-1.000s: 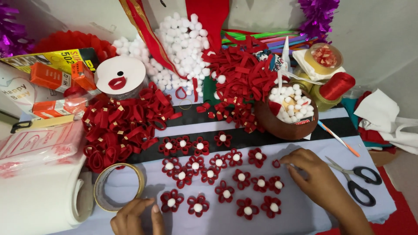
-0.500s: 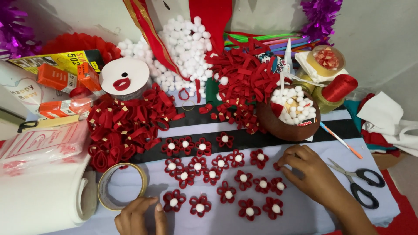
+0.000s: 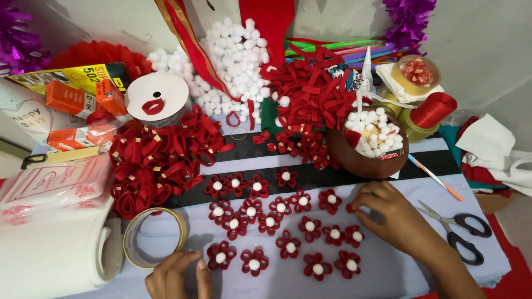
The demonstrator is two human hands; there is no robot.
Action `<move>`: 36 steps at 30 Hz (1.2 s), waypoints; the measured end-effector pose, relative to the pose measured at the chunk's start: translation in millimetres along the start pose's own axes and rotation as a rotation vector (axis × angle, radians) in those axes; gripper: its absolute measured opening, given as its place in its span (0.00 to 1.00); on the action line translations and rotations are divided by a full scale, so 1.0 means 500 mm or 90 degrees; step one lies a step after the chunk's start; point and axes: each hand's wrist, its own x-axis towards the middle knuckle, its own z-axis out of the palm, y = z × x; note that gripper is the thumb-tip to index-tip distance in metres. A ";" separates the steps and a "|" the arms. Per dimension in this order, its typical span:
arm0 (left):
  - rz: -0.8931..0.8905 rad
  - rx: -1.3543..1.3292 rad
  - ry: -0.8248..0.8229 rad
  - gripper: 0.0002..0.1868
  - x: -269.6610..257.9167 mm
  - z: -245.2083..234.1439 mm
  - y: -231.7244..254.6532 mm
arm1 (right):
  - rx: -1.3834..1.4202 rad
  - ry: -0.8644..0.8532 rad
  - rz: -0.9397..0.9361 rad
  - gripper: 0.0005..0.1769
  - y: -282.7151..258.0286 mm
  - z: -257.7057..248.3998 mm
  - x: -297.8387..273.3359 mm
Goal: Assembling fabric flowers by placing white foam centers into red petals and arranging them on a workspace.
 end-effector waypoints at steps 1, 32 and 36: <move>-0.002 0.000 0.005 0.08 0.000 0.001 0.001 | 0.011 -0.006 0.020 0.07 -0.001 0.000 0.001; 0.064 -0.038 0.060 0.08 -0.001 0.018 -0.038 | -0.148 -0.035 -0.166 0.05 -0.116 -0.041 0.272; 0.031 -0.035 0.071 0.06 0.001 0.016 -0.025 | -0.195 -0.045 -0.158 0.11 -0.086 0.043 0.342</move>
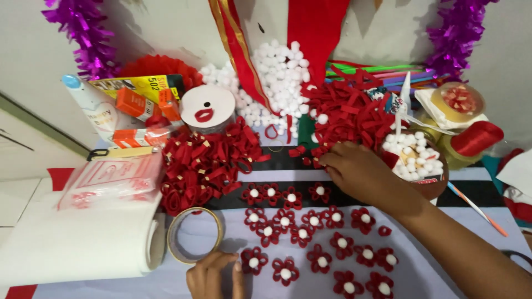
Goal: Assembling fabric flowers by placing white foam centers into red petals and arranging them on a workspace.
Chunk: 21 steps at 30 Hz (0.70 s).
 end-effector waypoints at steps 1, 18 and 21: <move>-0.002 0.004 0.001 0.07 -0.003 0.004 -0.006 | -0.030 -0.025 -0.006 0.16 0.003 0.019 0.013; -0.059 0.001 -0.001 0.10 0.010 -0.004 0.027 | 0.049 0.019 0.027 0.01 0.015 0.016 0.037; -0.058 -0.001 0.005 0.10 0.010 -0.006 0.027 | 0.177 -0.039 0.193 0.01 -0.020 -0.046 0.039</move>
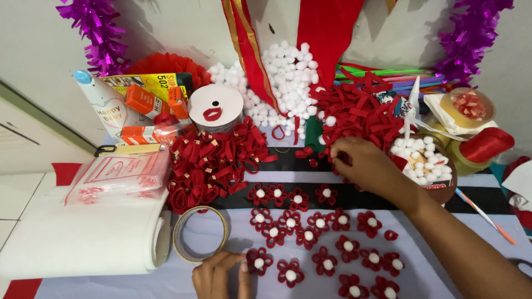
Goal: Assembling fabric flowers by placing white foam centers into red petals and arranging them on a workspace.
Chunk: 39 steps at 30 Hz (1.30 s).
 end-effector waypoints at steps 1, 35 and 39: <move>0.004 0.000 -0.010 0.10 0.000 -0.001 -0.003 | 0.103 -0.025 0.084 0.01 -0.018 -0.017 -0.004; -0.012 0.157 -0.126 0.11 -0.031 0.011 -0.047 | 0.161 0.117 0.481 0.10 0.112 0.014 -0.395; -0.027 0.164 -0.119 0.13 -0.027 0.008 -0.024 | 0.249 0.132 0.550 0.14 0.075 -0.034 -0.385</move>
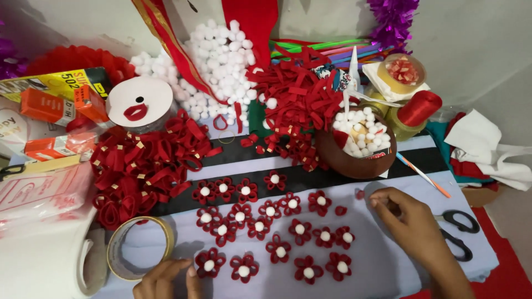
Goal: Assembling fabric flowers by placing white foam centers into red petals and arranging them on a workspace.
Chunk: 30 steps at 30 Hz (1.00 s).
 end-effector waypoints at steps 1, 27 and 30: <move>0.009 -0.005 0.002 0.11 0.000 0.000 -0.002 | -0.032 -0.013 -0.017 0.14 0.004 -0.003 0.002; 0.042 -0.056 0.025 0.07 0.006 -0.010 0.009 | -0.159 0.060 -0.304 0.07 0.083 0.059 0.070; 0.052 -0.065 0.028 0.06 0.005 -0.010 0.007 | -0.117 0.034 -0.308 0.07 0.085 0.051 0.072</move>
